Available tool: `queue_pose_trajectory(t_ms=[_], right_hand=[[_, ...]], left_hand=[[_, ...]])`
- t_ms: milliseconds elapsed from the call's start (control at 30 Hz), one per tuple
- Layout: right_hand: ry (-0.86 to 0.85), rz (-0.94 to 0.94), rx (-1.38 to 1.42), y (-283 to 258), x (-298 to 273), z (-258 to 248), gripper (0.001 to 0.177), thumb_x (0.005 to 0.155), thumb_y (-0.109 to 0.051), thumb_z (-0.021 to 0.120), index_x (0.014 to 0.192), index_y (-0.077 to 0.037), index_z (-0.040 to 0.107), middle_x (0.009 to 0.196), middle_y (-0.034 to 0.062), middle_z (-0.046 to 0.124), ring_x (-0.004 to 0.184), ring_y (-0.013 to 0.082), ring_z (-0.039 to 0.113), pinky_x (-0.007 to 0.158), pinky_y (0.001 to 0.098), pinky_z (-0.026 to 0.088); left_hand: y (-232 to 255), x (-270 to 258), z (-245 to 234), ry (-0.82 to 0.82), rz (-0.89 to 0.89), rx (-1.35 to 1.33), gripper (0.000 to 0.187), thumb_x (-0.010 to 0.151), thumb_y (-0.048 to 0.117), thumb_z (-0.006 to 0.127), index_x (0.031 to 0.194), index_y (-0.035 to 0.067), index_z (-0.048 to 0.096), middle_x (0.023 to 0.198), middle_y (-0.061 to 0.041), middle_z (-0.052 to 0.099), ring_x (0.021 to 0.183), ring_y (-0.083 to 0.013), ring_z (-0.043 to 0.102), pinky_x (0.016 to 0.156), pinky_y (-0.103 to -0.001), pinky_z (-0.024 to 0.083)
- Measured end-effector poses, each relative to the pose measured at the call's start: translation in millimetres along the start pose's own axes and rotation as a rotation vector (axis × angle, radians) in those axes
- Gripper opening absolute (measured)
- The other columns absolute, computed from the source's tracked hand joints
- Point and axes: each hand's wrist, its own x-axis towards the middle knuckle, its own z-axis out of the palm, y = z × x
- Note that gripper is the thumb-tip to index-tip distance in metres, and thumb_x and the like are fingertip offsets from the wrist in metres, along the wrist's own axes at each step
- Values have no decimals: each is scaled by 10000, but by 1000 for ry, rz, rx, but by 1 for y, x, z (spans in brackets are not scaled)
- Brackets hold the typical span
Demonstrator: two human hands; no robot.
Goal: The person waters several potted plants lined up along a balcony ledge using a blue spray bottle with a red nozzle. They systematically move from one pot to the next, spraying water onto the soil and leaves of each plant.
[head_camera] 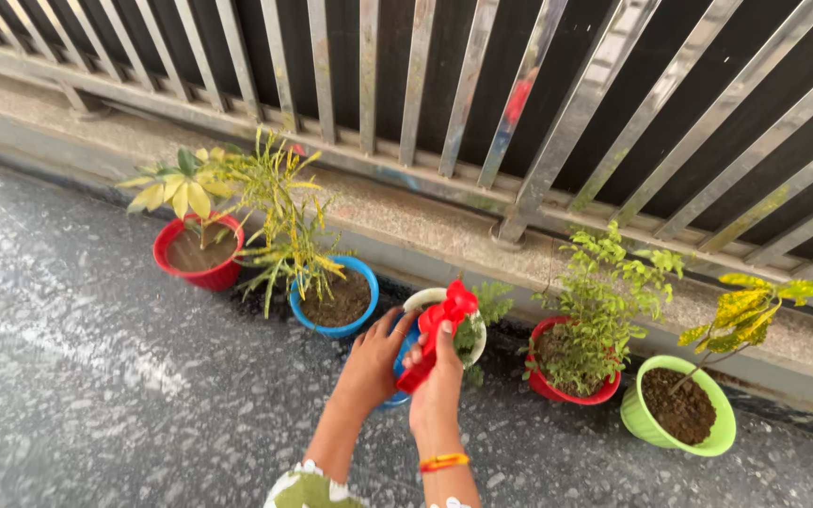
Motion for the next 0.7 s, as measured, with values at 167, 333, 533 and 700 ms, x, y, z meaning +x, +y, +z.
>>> queue_pose_trajectory(t_ms=[167,333,533,700], right_hand=[[38,21,33,-9,1,3,423,974,-492,582,1090,-87,626,788,-4,538,633,113,474,587,315,418],[-7,3,22,-8,2,4,417,983,-475,594,1095,-74,617,800,-7,534,647,117,478,617,327,437],[23,-4,-2,-12,2,4,438,980,-492,587,1093,-71,628,805,-3,551,644,116,486,614,326,435],[10,-16,19,-15,-2,0,441,971,-506,578,1085,-83,622,807,-1,560,643,118,510,609,316,448]], left_hand=[[2,5,-1,39,9,92,938,702,127,815,1521,210,365,1540,-155,407,1412,-366,401,1085,-545,362],[10,5,-13,46,-21,89,933,712,113,809,1524,213,359,1553,-145,394,1423,-357,389,1084,-544,350],[19,8,-15,41,-31,120,964,686,90,809,1526,222,355,1555,-146,389,1423,-355,389,1092,-540,349],[19,6,-12,58,-7,61,942,695,104,813,1517,219,367,1550,-149,398,1412,-364,406,1076,-540,364]])
